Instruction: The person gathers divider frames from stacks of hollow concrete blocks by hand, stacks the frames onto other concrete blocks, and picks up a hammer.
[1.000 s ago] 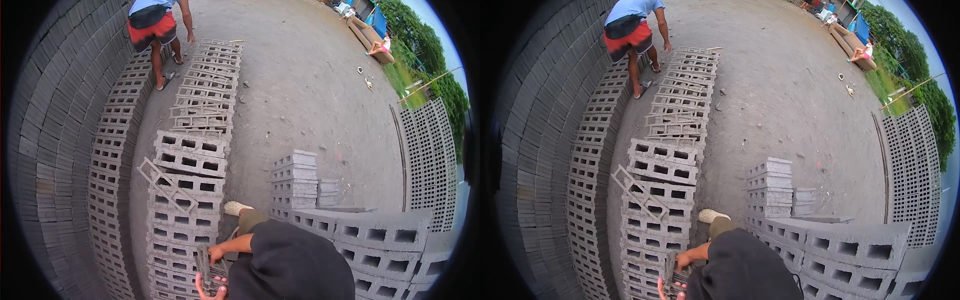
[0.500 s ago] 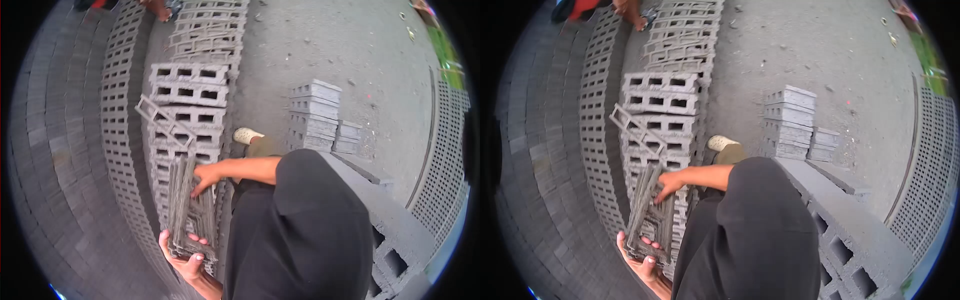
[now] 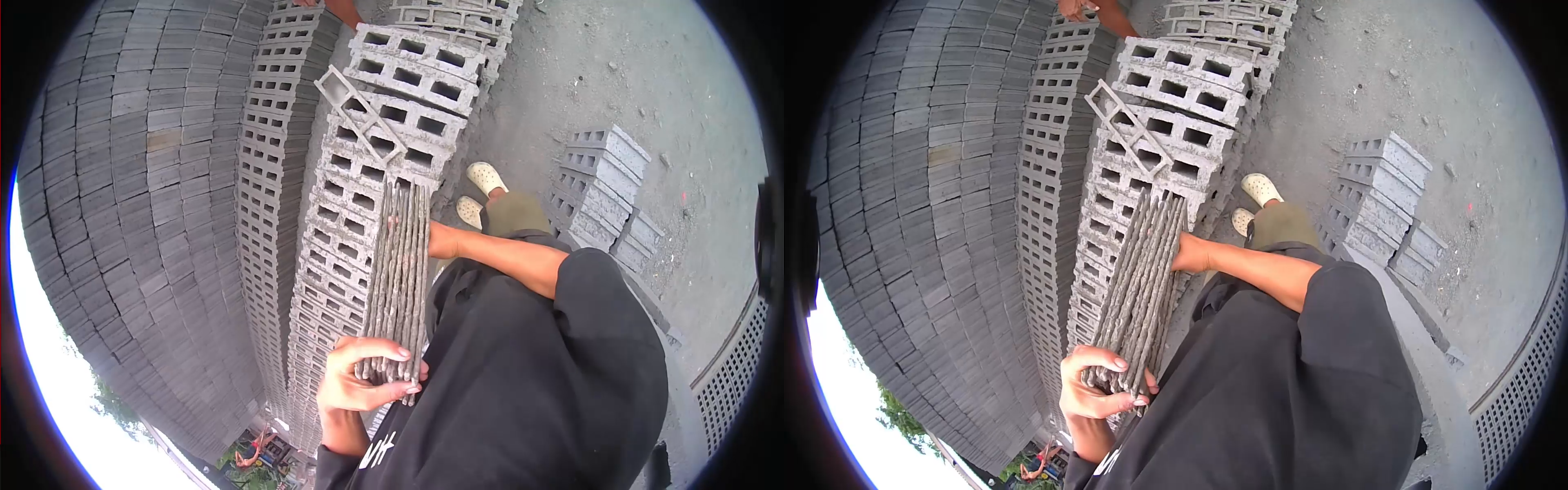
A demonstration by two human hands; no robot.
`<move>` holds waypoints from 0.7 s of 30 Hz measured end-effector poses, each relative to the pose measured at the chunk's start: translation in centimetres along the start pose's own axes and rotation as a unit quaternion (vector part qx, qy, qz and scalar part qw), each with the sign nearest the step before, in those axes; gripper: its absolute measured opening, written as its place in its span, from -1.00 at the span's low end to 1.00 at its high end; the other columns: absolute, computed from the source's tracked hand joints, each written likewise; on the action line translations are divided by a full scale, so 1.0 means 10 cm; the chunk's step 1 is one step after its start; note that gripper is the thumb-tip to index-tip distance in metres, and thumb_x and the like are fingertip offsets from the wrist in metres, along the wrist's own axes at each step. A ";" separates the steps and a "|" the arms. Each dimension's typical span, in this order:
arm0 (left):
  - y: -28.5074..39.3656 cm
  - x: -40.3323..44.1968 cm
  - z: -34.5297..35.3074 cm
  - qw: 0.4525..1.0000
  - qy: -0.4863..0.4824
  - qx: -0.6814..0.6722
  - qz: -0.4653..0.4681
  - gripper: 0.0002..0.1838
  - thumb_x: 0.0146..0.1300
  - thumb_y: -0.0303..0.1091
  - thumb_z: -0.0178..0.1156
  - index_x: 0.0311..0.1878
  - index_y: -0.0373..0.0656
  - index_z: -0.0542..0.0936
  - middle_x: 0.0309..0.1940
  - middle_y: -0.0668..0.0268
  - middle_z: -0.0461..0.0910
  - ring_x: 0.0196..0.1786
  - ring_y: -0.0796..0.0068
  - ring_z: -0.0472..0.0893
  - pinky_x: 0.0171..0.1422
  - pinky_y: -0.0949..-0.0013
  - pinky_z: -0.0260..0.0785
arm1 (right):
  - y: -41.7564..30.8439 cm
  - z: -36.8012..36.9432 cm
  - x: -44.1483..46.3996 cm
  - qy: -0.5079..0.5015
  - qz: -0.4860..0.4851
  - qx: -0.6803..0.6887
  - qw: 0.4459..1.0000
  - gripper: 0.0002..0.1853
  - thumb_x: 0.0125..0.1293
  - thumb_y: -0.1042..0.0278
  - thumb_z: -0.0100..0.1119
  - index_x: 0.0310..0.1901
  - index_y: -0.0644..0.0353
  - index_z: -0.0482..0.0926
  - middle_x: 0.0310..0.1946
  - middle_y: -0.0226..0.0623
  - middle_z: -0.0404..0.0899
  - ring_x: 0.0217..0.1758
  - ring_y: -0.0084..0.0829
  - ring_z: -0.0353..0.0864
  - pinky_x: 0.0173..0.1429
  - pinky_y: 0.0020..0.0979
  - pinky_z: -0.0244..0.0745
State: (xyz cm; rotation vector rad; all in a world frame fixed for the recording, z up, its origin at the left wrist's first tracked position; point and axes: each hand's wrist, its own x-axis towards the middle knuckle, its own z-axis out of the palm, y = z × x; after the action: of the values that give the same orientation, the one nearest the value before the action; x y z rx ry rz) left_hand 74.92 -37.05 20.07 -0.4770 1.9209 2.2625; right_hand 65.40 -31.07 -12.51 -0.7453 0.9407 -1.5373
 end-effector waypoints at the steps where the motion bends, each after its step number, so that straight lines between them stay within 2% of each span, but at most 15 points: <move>1: -0.01 0.01 0.00 1.000 -0.010 0.012 -0.012 -0.57 -0.12 -0.69 0.40 -0.12 -0.27 0.53 -0.39 0.04 0.68 -0.37 0.32 0.72 -0.31 0.39 0.59 | 0.00 0.02 -0.03 0.038 -0.032 -0.021 0.999 -0.21 0.00 0.24 0.46 0.27 0.24 0.30 0.20 -0.19 0.43 0.26 -0.41 0.35 0.35 -0.36 0.22; 2: -0.02 0.05 -0.01 0.999 -0.023 0.026 -0.021 -0.58 -0.13 -0.68 0.41 -0.13 -0.27 0.54 -0.39 0.06 0.68 -0.35 0.33 0.72 -0.29 0.40 0.59 | -0.03 0.01 -0.05 0.077 -0.069 -0.045 0.994 -0.21 0.00 0.27 0.46 0.27 0.23 0.31 0.18 -0.23 0.44 0.23 -0.45 0.36 0.33 -0.38 0.24; 4: 0.02 0.17 -0.01 0.999 -0.036 0.035 -0.017 -0.58 -0.13 -0.68 0.41 -0.13 -0.28 0.54 -0.38 0.07 0.69 -0.34 0.33 0.72 -0.28 0.41 0.59 | -0.07 -0.06 -0.05 0.102 -0.072 -0.023 0.992 -0.22 0.00 0.25 0.46 0.26 0.24 0.31 0.15 -0.24 0.47 0.21 -0.45 0.38 0.32 -0.39 0.25; 6: 0.08 0.30 0.03 0.998 -0.049 0.048 -0.016 -0.58 -0.13 -0.67 0.42 -0.14 -0.28 0.54 -0.38 0.08 0.69 -0.32 0.33 0.72 -0.26 0.41 0.58 | -0.19 -0.20 0.00 0.130 -0.070 -0.025 0.989 -0.21 -0.03 -0.11 0.47 0.17 0.20 0.43 0.06 -0.28 0.51 0.15 -0.38 0.44 0.29 -0.28 0.30; 7: 0.12 0.39 0.06 0.997 -0.050 0.055 -0.021 -0.59 -0.13 -0.67 0.42 -0.14 -0.28 0.54 -0.38 0.08 0.69 -0.31 0.32 0.72 -0.25 0.41 0.58 | -0.38 -0.30 -0.02 0.162 -0.122 -0.042 0.978 -0.35 -0.03 0.01 0.50 0.04 0.20 0.51 -0.08 -0.34 0.58 0.00 -0.41 0.51 0.16 -0.30 0.40; 8: 0.15 0.48 0.09 0.996 -0.054 0.063 -0.026 -0.59 -0.13 -0.66 0.42 -0.14 -0.28 0.54 -0.38 0.08 0.69 -0.30 0.31 0.72 -0.24 0.40 0.58 | -0.39 -0.40 0.00 0.168 -0.105 -0.020 0.980 -0.47 -0.01 0.18 0.50 -0.01 0.20 0.55 -0.13 -0.36 0.60 -0.07 -0.44 0.54 0.08 -0.33 0.46; 10: 0.20 0.71 0.14 0.995 -0.072 0.055 -0.033 -0.59 -0.13 -0.67 0.42 -0.15 -0.27 0.54 -0.37 0.07 0.69 -0.30 0.30 0.72 -0.24 0.40 0.58 | -0.53 -0.66 -0.05 0.194 -0.099 -0.012 0.976 -0.56 0.00 0.31 0.47 -0.06 0.21 0.57 -0.17 -0.38 0.61 -0.10 -0.49 0.54 0.02 -0.37 0.49; 12: 0.22 0.98 0.25 0.994 -0.087 0.008 -0.064 -0.59 -0.13 -0.69 0.40 -0.15 -0.26 0.54 -0.37 0.04 0.69 -0.30 0.28 0.72 -0.23 0.38 0.58 | -0.59 -0.96 -0.16 0.214 -0.090 0.021 0.972 -0.44 -0.02 0.32 0.45 0.06 0.22 0.49 -0.03 -0.27 0.57 0.03 -0.45 0.48 0.16 -0.36 0.38; 14: 0.24 1.34 0.36 0.988 -0.131 -0.007 -0.084 -0.58 -0.12 -0.73 0.37 -0.14 -0.26 0.52 -0.37 -0.05 0.67 -0.32 0.25 0.71 -0.24 0.32 0.59 | -0.70 -1.26 -0.37 0.241 -0.109 0.064 0.962 -0.41 -0.01 0.33 0.45 0.09 0.25 0.46 -0.02 -0.25 0.56 0.07 -0.46 0.45 0.20 -0.36 0.35; 16: 0.19 1.69 0.60 0.981 -0.117 -0.111 -0.110 -0.48 -0.17 -0.83 0.31 -0.10 -0.27 0.40 -0.40 -0.25 0.59 -0.35 0.08 0.68 -0.31 0.18 0.59 | -0.79 -1.58 -0.63 0.312 -0.083 0.052 0.945 -0.38 -0.03 0.33 0.45 0.10 0.29 0.45 0.00 -0.19 0.56 0.11 -0.42 0.42 0.25 -0.34 0.30; 18: 0.10 2.15 0.78 0.975 -0.138 -0.124 -0.122 -0.43 -0.20 -0.85 0.30 -0.07 -0.26 0.35 -0.44 -0.22 0.58 -0.33 0.04 0.67 -0.31 0.15 0.59 | -1.09 -1.93 -0.99 0.356 -0.024 0.021 0.934 -0.36 -0.08 0.33 0.43 0.10 0.30 0.45 0.03 -0.11 0.55 0.14 -0.33 0.45 0.25 -0.33 0.31; 19: 0.00 2.41 0.83 0.972 -0.175 -0.100 -0.117 -0.35 -0.20 -0.80 0.33 -0.01 -0.21 0.29 -0.47 -0.16 0.57 -0.34 0.06 0.67 -0.29 0.13 0.59 | -1.12 -2.14 -1.17 0.376 -0.025 0.021 0.926 -0.36 -0.08 0.33 0.43 0.10 0.30 0.45 0.03 -0.11 0.55 0.14 -0.33 0.45 0.25 -0.33 0.31; 20: -0.06 2.72 0.95 0.969 -0.189 -0.100 -0.125 -0.35 -0.20 -0.80 0.33 -0.01 -0.21 0.29 -0.47 -0.16 0.57 -0.34 0.06 0.67 -0.29 0.13 0.59 | -1.14 -2.38 -1.35 0.408 -0.010 0.006 0.913 -0.37 -0.10 0.33 0.41 0.08 0.30 0.47 0.02 -0.08 0.56 0.13 -0.28 0.48 0.23 -0.33 0.33; 21: -0.12 2.99 1.11 0.969 -0.181 -0.094 -0.143 -0.25 -0.23 -0.72 0.37 0.06 -0.15 0.22 -0.45 -0.11 0.57 -0.41 0.12 0.65 -0.32 0.14 0.57 | -1.11 -2.54 -1.56 0.438 0.007 -0.008 0.899 -0.38 -0.12 0.33 0.39 0.07 0.31 0.49 0.01 -0.04 0.57 0.12 -0.24 0.50 0.21 -0.32 0.35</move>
State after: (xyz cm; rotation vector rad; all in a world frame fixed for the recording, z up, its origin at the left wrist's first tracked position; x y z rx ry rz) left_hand 45.52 -28.91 10.75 -0.3088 1.3772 2.1697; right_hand 40.88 -10.96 -14.47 -0.0005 1.6006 -1.8769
